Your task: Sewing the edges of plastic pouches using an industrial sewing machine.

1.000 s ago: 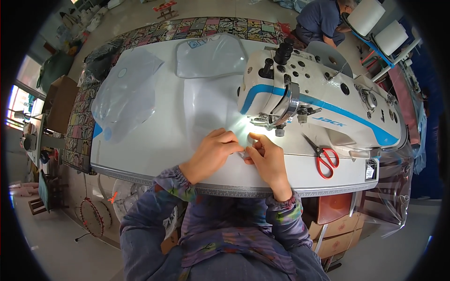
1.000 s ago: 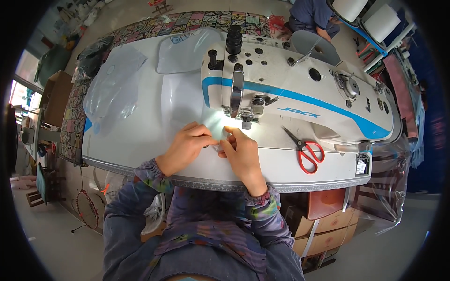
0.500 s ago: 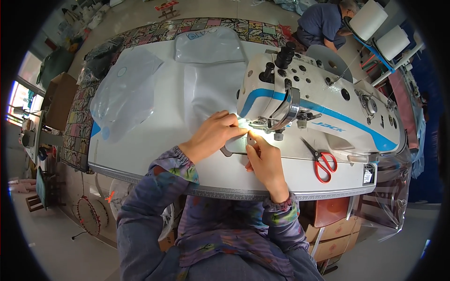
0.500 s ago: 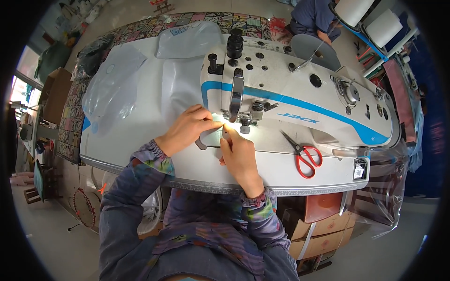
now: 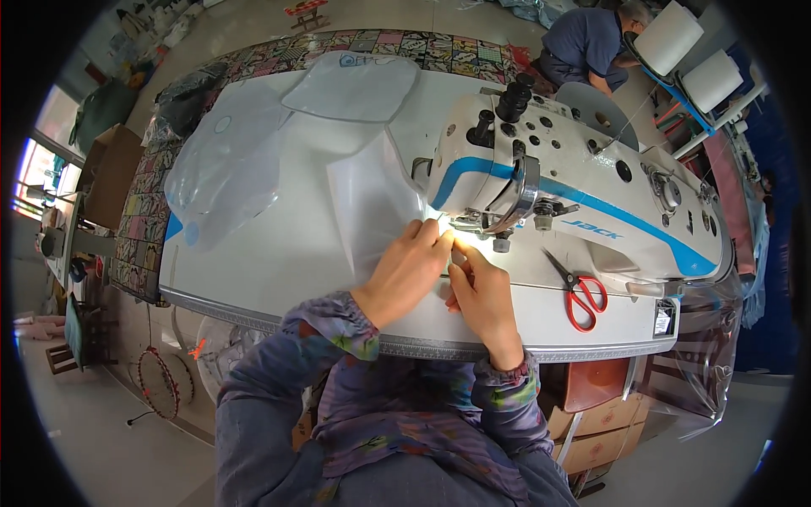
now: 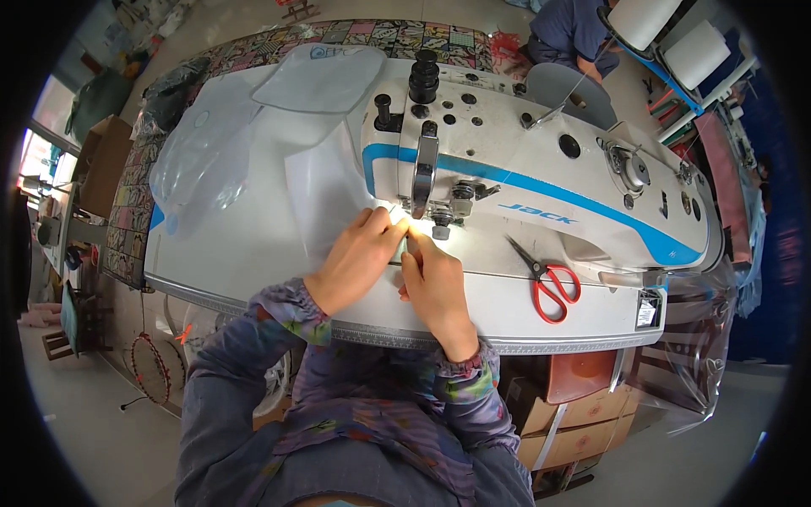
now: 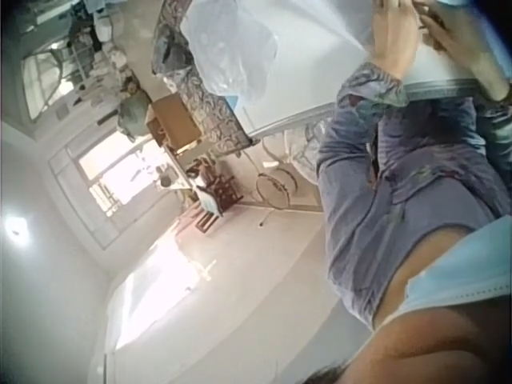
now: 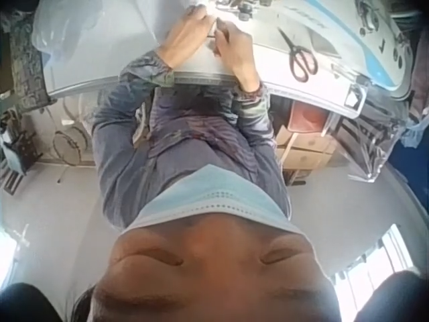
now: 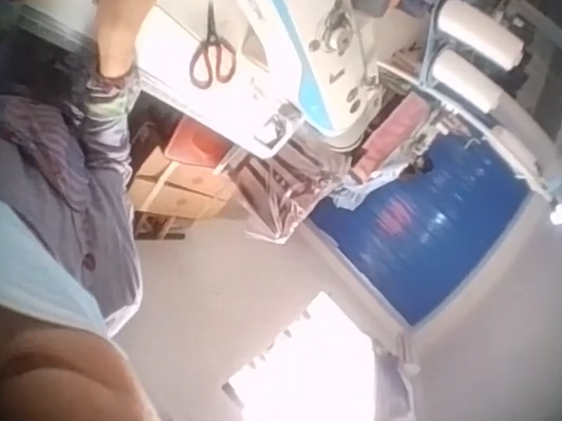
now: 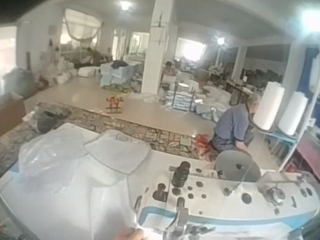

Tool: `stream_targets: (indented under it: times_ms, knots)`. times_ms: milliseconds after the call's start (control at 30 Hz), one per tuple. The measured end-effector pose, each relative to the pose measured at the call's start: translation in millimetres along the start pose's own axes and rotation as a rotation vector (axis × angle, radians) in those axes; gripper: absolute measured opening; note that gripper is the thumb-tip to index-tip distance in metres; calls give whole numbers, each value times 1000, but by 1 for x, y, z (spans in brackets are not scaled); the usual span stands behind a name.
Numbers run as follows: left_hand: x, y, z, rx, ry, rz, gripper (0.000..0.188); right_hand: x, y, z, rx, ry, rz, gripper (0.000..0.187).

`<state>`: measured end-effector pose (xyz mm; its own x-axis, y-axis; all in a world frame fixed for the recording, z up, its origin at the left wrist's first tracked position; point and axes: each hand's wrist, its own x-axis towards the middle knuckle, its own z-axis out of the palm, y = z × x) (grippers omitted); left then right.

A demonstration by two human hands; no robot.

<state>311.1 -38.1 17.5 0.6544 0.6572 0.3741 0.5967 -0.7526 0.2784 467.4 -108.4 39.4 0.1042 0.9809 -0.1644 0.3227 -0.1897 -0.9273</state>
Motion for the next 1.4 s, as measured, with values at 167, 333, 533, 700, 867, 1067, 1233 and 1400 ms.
stream_targets:
  times_ms: [167, 333, 533, 700, 867, 1067, 1233, 1400]
  knots:
    - [11, -15, -18, -416, -288, 95, 35, -26, 29, -40, -157, 220, -138, 35]
    - [50, -158, -90, -65, 153, -244, 27, -66, 52, -135, -850, 592, -80, 44]
    - [74, -243, -63, 352, -58, -310, 25, -66, 54, -137, -1047, 399, -121, 47]
    - [56, -227, -131, 107, 486, -333, 23, -70, 24, -104, -197, -81, -130, 57]
    - [-4, -129, -205, 525, 429, -436, 20, -53, -22, 10, 789, -589, -30, 76]
    - [-49, -79, -215, 550, 400, -514, 20, 12, -81, 141, 846, -563, -60, 60]
    - [-77, -77, -199, 563, 371, -566, 26, 24, -90, 168, 682, -285, -165, 60]
    - [-153, -77, -149, 481, 454, -672, 35, -13, -71, 136, 554, -400, -95, 47]
